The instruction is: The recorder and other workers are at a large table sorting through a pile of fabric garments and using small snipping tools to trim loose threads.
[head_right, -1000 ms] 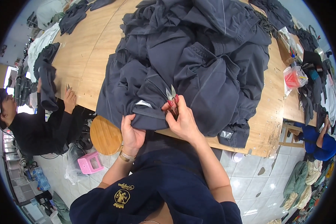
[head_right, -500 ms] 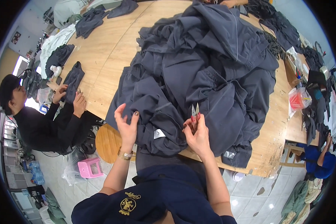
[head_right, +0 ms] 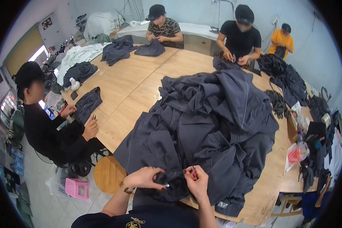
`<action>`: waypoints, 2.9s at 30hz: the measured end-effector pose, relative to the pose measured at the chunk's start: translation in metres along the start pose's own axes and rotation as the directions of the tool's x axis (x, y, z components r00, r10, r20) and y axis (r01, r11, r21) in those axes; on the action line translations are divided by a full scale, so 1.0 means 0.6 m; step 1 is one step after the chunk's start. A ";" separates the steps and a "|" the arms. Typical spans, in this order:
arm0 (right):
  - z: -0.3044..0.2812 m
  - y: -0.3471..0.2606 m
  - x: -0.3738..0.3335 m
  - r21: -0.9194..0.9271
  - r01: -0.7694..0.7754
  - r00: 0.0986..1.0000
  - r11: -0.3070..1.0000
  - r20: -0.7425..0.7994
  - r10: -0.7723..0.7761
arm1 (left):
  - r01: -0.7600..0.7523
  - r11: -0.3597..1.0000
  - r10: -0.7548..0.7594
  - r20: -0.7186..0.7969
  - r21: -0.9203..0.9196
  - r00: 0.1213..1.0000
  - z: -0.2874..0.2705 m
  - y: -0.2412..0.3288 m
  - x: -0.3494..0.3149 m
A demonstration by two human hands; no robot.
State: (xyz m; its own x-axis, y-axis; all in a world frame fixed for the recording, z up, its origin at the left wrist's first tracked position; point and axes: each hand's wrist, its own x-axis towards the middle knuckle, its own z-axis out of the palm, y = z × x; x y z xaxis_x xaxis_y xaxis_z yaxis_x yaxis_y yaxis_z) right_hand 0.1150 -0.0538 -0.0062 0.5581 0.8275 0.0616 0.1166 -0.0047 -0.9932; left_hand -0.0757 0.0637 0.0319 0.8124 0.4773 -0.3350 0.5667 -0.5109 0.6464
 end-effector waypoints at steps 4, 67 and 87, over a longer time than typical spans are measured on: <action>0.017 0.021 0.019 -0.009 -0.011 0.993 1.000 0.113 0.012 | -0.060 0.997 0.054 -0.117 -0.046 0.992 0.023 -0.031 0.002; -0.137 -0.064 0.135 -0.381 0.087 0.946 0.921 -0.259 -0.196 | -0.167 0.898 0.124 -0.131 -0.406 0.984 -0.102 0.018 0.146; -0.183 0.074 0.131 0.623 0.077 0.990 0.778 -0.137 0.012 | 0.201 -0.381 0.104 0.174 -0.903 0.979 0.033 -0.034 0.228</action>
State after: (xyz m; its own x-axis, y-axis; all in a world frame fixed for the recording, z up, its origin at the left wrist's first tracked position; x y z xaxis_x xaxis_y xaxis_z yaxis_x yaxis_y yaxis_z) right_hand 0.2540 -0.0508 -0.0347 0.6671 0.7423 0.0627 -0.3782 0.4101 -0.8299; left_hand 0.0265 0.1251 -0.0404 0.8784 0.2900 -0.3800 -0.1768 0.9357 0.3054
